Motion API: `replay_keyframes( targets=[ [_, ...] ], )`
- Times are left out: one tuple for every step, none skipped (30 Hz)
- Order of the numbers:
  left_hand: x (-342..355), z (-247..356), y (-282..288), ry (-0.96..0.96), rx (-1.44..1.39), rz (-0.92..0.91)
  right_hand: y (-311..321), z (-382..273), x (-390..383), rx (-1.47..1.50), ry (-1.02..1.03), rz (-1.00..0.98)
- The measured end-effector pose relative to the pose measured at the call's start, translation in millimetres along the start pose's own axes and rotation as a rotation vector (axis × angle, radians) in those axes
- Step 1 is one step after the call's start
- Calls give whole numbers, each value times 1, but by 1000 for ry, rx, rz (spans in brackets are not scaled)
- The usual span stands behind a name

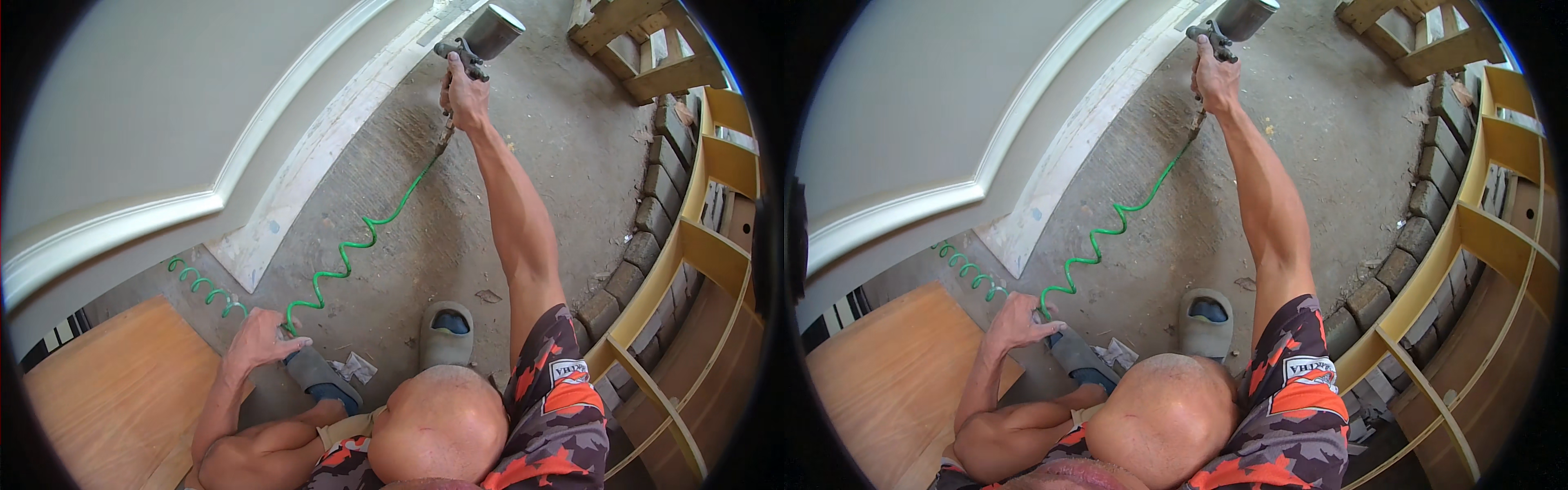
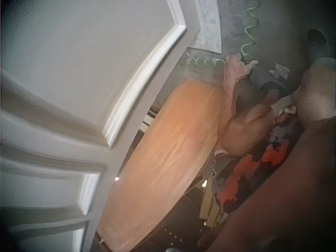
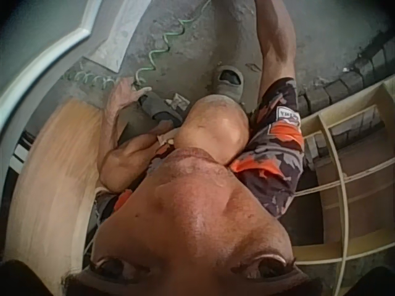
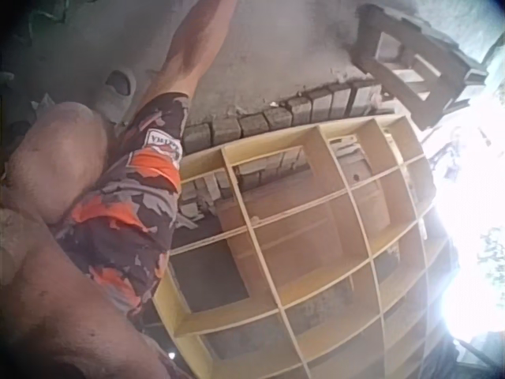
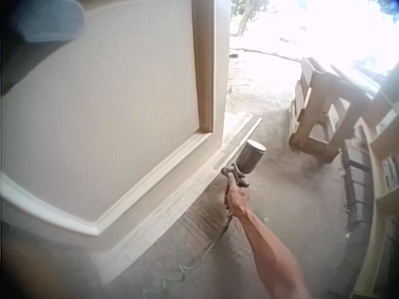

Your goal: The person uses a spray gun to apply a coating to a wooden furniture structure and a wooden board.

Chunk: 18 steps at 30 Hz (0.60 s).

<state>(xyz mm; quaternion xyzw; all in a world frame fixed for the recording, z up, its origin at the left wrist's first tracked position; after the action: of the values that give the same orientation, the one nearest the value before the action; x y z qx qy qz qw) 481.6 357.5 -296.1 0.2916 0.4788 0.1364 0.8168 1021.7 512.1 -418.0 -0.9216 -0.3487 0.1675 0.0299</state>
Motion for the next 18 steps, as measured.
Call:
replay_keyframes(
  targets=[
    [1, 5, 3, -41, -26, 41, 2, -5, 8, -11, 5, 11],
    [2, 6, 1, -10, -66, 30, 2, -10, 15, -22, 28, 6],
    [2, 6, 0, 28, -97, 12, 4, -16, 22, -36, 56, 15],
    [3, 9, 1, 21, -103, 19, 6, -20, 28, -48, 74, 28],
    [3, 12, 1, 32, -139, 13, 7, -24, 36, -44, 80, 37],
    [4, 14, 2, 43, -176, 6, 7, -27, 43, -43, 80, 38],
    [6, 17, 2, 42, -175, 8, 9, -31, 51, -36, 98, 50],
    [8, 21, 4, 17, -203, 30, 10, -35, 59, -20, 126, 52],
    [11, 25, 5, -9, -232, 51, 12, -37, 68, -43, 116, 69],
    [13, 27, 6, -8, -232, 52, 13, -39, 77, -49, 117, 72],
    [14, 29, 6, -25, -221, 61, 14, -41, 86, -21, 105, 78],
    [16, 32, 8, -41, -211, 71, 17, -41, 92, 7, 93, 84],
    [17, 33, 8, -38, -212, 72, 20, -41, 95, 7, 91, 81],
    [19, 35, 9, -41, -210, 71, 22, -46, 99, -14, 125, 85],
    [20, 36, 10, -44, -208, 71, 24, -52, 102, -34, 158, 88],
    [21, 38, 11, -40, -208, 73, 26, -57, 103, -54, 191, 91],
    [21, 39, 12, -38, -206, 68, 26, -59, 105, -18, 174, 65],
    [22, 40, 13, -30, -200, 59, 25, -61, 105, -18, 173, 63]
  ],
)
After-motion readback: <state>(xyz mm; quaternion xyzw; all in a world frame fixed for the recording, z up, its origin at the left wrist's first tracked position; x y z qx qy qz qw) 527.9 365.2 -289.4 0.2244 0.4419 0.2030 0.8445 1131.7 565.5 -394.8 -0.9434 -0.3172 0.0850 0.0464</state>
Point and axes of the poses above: each hand's wrist, its own x-axis towards the middle knuckle, its own y-axis out of the back of the hand, z = x × y, the point moved 8 cm from there along x, towards the middle knuckle, and after that the axes turned 2 degrees about z, right-handed, at the moved point
